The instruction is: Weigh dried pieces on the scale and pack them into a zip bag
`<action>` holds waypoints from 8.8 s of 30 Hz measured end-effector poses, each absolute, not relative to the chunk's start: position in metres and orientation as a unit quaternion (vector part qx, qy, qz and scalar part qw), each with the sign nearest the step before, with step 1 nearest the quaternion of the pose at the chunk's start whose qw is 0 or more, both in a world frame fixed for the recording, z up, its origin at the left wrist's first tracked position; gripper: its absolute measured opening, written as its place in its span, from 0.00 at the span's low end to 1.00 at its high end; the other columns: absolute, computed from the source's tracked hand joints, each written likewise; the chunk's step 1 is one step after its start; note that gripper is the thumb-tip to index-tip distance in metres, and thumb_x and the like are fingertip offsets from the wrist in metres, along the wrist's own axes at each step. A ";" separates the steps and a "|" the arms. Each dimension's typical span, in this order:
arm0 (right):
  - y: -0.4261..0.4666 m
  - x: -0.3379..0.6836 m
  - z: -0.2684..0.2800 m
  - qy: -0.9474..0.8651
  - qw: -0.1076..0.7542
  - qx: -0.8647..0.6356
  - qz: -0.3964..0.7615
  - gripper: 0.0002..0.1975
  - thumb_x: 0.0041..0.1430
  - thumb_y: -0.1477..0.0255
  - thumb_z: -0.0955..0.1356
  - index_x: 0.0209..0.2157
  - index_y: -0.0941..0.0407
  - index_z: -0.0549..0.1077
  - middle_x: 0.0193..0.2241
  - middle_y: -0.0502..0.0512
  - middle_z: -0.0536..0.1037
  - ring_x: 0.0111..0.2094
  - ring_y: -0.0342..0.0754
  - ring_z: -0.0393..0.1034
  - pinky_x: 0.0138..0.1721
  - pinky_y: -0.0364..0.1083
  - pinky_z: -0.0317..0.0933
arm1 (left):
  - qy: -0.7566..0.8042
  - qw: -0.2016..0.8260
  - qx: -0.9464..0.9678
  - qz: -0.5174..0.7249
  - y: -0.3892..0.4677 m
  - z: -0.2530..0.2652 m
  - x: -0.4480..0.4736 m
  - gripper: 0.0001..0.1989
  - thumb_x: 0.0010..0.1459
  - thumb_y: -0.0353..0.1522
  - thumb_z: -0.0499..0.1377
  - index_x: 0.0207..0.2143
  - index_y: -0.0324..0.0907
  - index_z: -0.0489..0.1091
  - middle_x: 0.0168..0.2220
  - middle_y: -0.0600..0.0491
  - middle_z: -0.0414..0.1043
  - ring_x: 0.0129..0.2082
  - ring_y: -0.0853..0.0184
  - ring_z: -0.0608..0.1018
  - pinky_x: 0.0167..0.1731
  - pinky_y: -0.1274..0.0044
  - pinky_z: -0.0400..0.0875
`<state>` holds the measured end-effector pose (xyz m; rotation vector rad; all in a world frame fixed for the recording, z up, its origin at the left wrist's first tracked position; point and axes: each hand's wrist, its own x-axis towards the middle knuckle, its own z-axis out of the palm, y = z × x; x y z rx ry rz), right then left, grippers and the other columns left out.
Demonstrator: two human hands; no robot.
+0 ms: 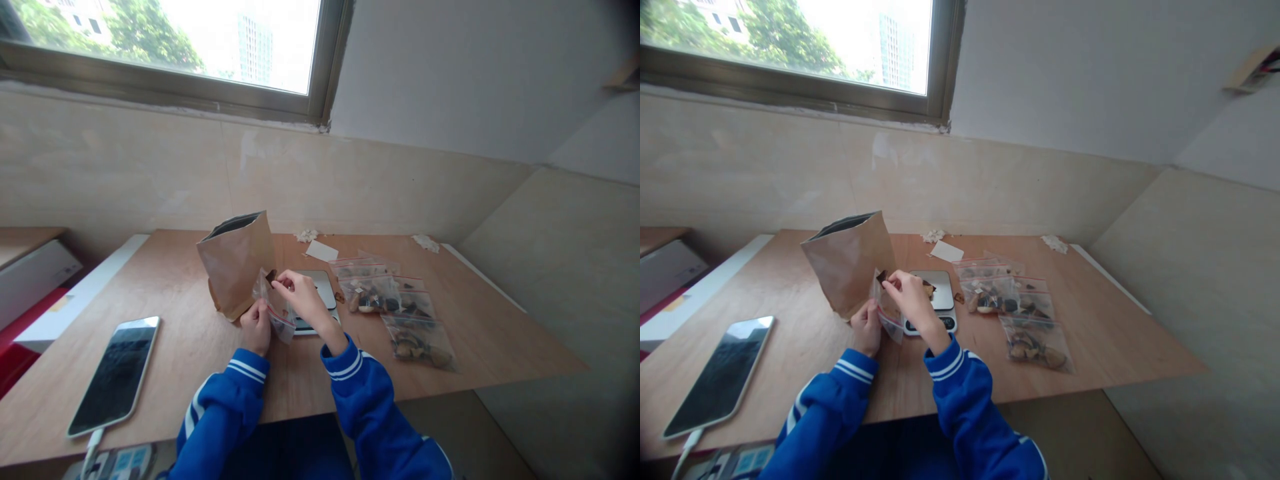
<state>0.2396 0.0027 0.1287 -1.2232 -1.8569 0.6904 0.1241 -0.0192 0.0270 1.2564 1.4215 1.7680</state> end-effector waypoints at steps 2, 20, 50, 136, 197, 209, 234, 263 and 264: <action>-0.002 0.241 0.129 -0.762 0.360 -0.479 0.244 0.06 0.60 0.69 0.67 0.31 0.55 0.75 0.27 0.50 0.77 0.29 0.45 0.70 0.34 0.43 0.61 | 0.530 0.272 0.466 0.654 -0.019 0.025 0.124 0.21 0.58 0.44 0.52 0.16 0.42 0.58 0.15 0.59 0.55 0.18 0.72 0.59 0.21 0.78 0.57; 0.030 0.308 0.044 -0.791 0.221 -0.569 0.043 0.15 0.64 0.63 0.65 0.49 0.53 0.72 0.47 0.60 0.72 0.51 0.56 0.64 0.53 0.55 0.57 | 0.531 0.272 0.448 0.666 -0.017 0.018 0.124 0.21 0.58 0.42 0.52 0.16 0.43 0.55 0.15 0.60 0.53 0.18 0.72 0.58 0.21 0.78 0.56; -0.001 0.246 0.127 -0.738 0.459 -0.419 0.261 0.12 0.64 0.65 0.65 0.45 0.52 0.74 0.42 0.54 0.75 0.42 0.46 0.72 0.44 0.44 0.67 | 0.525 0.284 0.447 0.666 -0.018 0.020 0.122 0.21 0.57 0.44 0.53 0.16 0.43 0.58 0.15 0.59 0.55 0.18 0.72 0.60 0.21 0.78 0.56; -0.085 0.230 0.075 -0.652 0.506 -0.418 0.380 0.17 0.69 0.62 0.59 0.47 0.52 0.75 0.46 0.56 0.79 0.50 0.51 0.73 0.53 0.50 0.66 | 0.513 0.199 0.358 0.754 -0.052 0.026 0.119 0.20 0.64 0.44 0.45 0.25 0.43 0.64 0.19 0.57 0.59 0.19 0.70 0.62 0.21 0.76 0.58; -0.071 0.300 0.002 -0.355 0.675 -0.580 0.288 0.20 0.58 0.55 0.67 0.37 0.58 0.75 0.36 0.59 0.79 0.37 0.51 0.73 0.38 0.47 0.66 | 0.526 0.377 0.463 0.606 -0.055 0.023 0.115 0.20 0.54 0.49 0.59 0.32 0.41 0.72 0.25 0.55 0.72 0.23 0.70 0.73 0.23 0.80 0.69; -0.073 0.298 0.010 -0.384 0.669 -0.573 0.277 0.18 0.54 0.57 0.70 0.35 0.59 0.76 0.34 0.58 0.79 0.37 0.51 0.72 0.42 0.49 0.65 | 0.517 0.380 0.471 0.605 -0.054 0.019 0.116 0.18 0.53 0.47 0.61 0.31 0.40 0.70 0.25 0.54 0.72 0.23 0.71 0.73 0.23 0.80 0.67; -0.073 0.298 0.014 -0.366 0.666 -0.555 0.339 0.20 0.52 0.55 0.71 0.35 0.59 0.76 0.32 0.57 0.80 0.35 0.51 0.74 0.39 0.47 0.66 | 0.502 0.421 0.491 0.575 -0.057 0.025 0.119 0.17 0.49 0.44 0.65 0.33 0.40 0.74 0.28 0.53 0.76 0.26 0.68 0.76 0.26 0.79 0.71; -0.077 0.297 0.019 -0.402 0.657 -0.544 0.332 0.18 0.55 0.56 0.69 0.35 0.58 0.78 0.32 0.57 0.81 0.36 0.51 0.75 0.40 0.49 0.68 | 0.471 0.424 0.520 0.573 -0.059 0.033 0.117 0.15 0.50 0.42 0.65 0.33 0.39 0.76 0.32 0.50 0.79 0.32 0.64 0.80 0.33 0.76 0.75; -0.077 0.297 0.019 -0.398 0.655 -0.538 0.351 0.19 0.54 0.56 0.70 0.36 0.58 0.78 0.32 0.57 0.81 0.36 0.51 0.75 0.40 0.49 0.68 | 0.469 0.425 0.520 0.574 -0.059 0.033 0.117 0.15 0.50 0.42 0.65 0.33 0.39 0.76 0.32 0.49 0.79 0.32 0.64 0.80 0.34 0.76 0.75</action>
